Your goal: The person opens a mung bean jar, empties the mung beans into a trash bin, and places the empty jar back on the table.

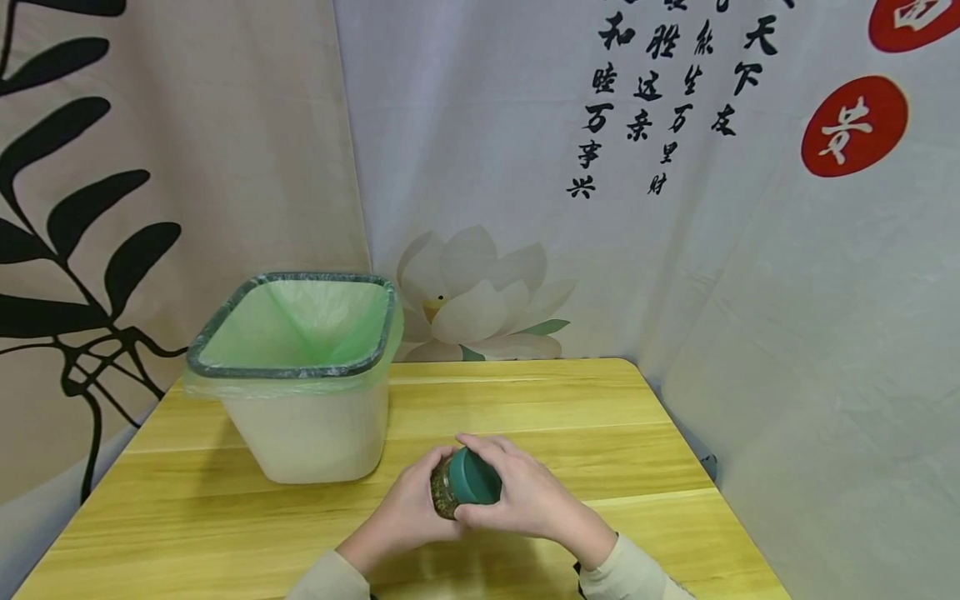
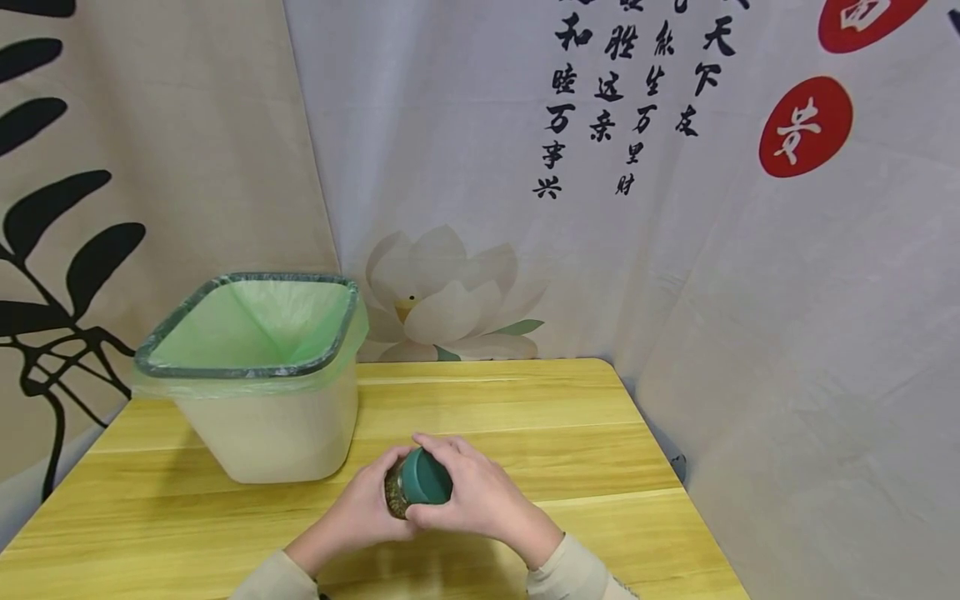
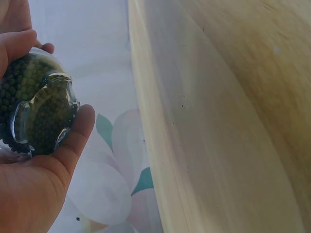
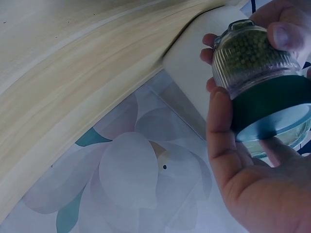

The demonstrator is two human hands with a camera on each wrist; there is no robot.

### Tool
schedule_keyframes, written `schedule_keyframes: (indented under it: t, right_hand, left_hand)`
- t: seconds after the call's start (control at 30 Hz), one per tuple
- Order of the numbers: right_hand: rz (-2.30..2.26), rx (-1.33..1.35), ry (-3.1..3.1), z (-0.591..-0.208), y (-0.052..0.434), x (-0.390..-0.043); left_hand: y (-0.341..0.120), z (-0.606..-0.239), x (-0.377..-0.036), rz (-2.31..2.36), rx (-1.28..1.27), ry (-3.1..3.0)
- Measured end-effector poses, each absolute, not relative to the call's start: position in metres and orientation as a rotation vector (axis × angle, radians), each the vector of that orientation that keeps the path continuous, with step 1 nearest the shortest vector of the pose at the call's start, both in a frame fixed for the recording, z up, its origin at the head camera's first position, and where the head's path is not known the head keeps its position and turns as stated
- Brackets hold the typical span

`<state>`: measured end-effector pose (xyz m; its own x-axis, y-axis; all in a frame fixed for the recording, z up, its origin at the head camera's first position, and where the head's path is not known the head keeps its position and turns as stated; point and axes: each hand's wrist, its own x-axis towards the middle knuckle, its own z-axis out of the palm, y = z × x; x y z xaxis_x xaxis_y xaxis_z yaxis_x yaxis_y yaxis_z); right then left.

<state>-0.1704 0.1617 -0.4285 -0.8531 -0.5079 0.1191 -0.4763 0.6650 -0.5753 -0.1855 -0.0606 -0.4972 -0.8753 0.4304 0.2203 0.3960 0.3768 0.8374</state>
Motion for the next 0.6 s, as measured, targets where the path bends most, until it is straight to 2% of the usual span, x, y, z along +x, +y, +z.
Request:
schedule_keyframes:
  t: [0.6]
  right_hand:
    - [-1.021,-0.776,2.835,-0.4227,0.1618,-0.1700]
  left_hand:
    - [-0.0618,-0.4969,-0.1852,1.645,0.675,2.504]
